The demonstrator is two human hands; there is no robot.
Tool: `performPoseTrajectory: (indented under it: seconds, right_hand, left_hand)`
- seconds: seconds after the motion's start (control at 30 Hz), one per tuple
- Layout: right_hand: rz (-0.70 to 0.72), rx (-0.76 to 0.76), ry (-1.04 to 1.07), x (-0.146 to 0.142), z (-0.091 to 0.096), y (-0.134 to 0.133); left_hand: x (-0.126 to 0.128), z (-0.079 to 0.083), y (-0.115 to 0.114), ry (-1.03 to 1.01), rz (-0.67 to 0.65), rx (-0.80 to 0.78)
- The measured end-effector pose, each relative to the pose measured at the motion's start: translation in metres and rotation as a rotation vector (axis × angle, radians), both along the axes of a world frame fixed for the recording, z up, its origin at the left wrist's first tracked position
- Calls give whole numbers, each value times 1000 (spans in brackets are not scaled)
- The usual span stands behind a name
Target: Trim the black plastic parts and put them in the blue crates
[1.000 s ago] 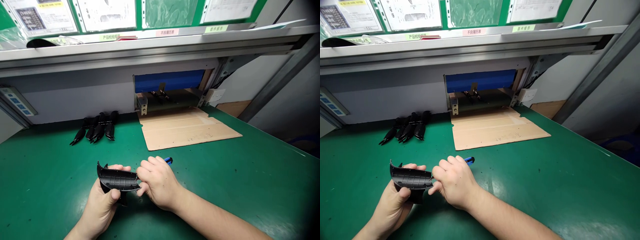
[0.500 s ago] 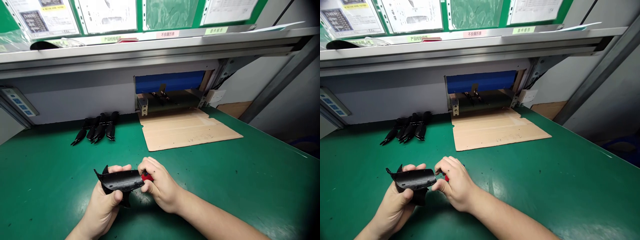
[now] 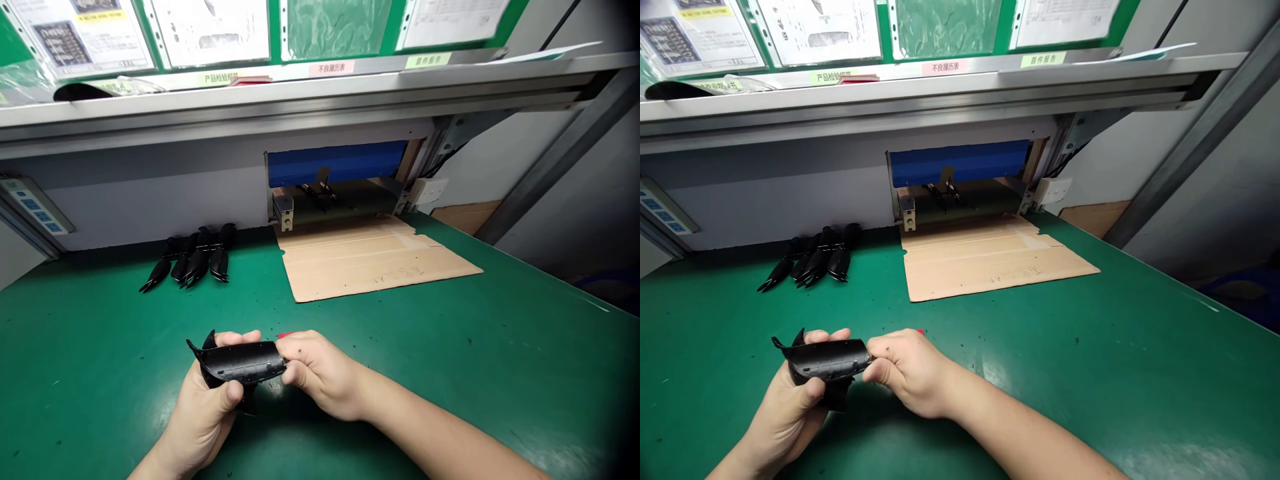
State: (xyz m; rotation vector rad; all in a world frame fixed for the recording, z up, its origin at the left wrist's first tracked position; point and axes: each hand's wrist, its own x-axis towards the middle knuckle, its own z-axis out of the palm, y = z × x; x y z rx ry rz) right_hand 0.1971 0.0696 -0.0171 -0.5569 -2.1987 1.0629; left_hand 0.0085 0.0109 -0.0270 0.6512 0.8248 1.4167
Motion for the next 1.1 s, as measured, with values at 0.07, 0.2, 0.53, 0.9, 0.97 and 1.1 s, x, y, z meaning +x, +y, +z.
performPoseTrajectory:
  seconds: [0.07, 0.2, 0.53, 0.9, 0.97, 1.1]
  right_hand:
    - [34, -100, 71, 2, 0, 2]
    - [-196, 117, 213, -4, -6, -2]
    - [-264, 592, -135, -23, -19, -23]
    - [-262, 598, 190, -9, -8, -14]
    - [-221, 597, 211, -8, -9, -13]
    - [-242, 562, 193, -7, -10, -11]
  left_hand:
    - [-1, -2, 2, 1, 8, 4]
    - [-4, -5, 6, -29, -11, -1]
    - [3, -4, 6, -216, -78, -110]
    - [-4, -9, 11, -211, -193, -60]
    - [-8, -9, 13, -187, -240, -50]
    - [-30, 1, 30, 87, -130, 137]
